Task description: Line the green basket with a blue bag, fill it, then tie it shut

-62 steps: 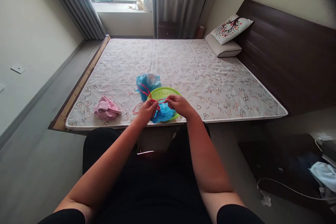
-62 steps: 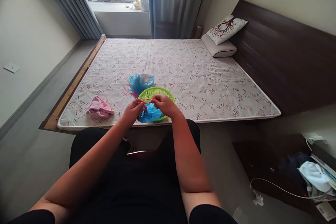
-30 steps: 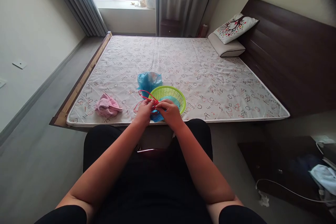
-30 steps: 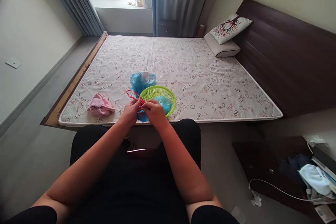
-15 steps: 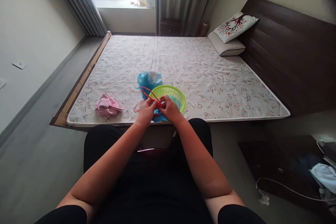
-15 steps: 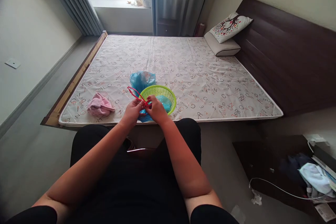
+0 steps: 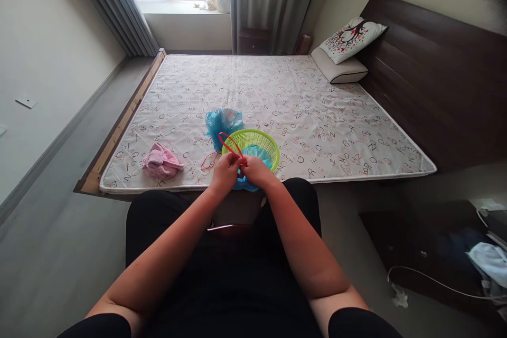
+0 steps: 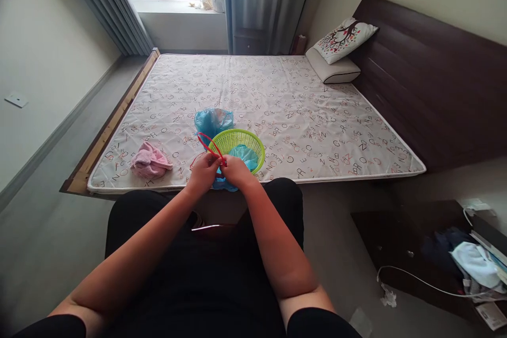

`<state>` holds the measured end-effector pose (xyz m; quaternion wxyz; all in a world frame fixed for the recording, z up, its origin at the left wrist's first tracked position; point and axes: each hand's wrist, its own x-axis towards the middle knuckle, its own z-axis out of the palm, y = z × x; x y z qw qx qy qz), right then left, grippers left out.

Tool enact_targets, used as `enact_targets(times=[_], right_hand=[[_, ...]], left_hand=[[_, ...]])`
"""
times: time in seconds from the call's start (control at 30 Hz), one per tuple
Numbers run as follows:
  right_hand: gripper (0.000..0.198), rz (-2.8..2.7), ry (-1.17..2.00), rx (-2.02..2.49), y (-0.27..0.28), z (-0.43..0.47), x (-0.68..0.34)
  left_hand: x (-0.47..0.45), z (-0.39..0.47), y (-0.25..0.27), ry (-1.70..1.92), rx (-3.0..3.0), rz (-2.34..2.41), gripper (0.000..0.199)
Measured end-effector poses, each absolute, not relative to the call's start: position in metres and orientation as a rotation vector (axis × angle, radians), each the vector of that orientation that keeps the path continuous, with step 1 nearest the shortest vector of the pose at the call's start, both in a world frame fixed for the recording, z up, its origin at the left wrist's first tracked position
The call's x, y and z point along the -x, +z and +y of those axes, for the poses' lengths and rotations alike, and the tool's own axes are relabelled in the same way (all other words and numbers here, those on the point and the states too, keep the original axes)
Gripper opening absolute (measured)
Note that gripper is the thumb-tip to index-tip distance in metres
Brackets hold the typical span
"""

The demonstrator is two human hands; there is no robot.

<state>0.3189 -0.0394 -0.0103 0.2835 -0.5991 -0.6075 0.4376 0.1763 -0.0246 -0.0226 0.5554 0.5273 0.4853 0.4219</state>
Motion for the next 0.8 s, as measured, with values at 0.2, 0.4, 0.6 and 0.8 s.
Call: enact_targets(times=[0.2,0.4,0.6,0.8], right_hand=[[0.019,-1.268,1.261,1.503,-0.018,-0.039,-0.319],[0.032,-0.984,1.247,1.269,-0.039,-0.031,-0.321],[0.047,-0.829,1.223,1.074,-0.034,-0.032,-0.324],[0.033,-0.374,1.168,0.826,-0.024,-0.031,-0.338]], left_hand=[[-0.175,-0.023,-0.029,1.115,-1.303,1.194,0.019],[-0.178,-0.024,-0.028,1.128,-1.310,1.241,0.015],[-0.173,-0.015,-0.032,1.178,-1.055,1.257,0.015],[-0.165,-0.006,-0.032,1.194,-0.518,1.027,0.015]])
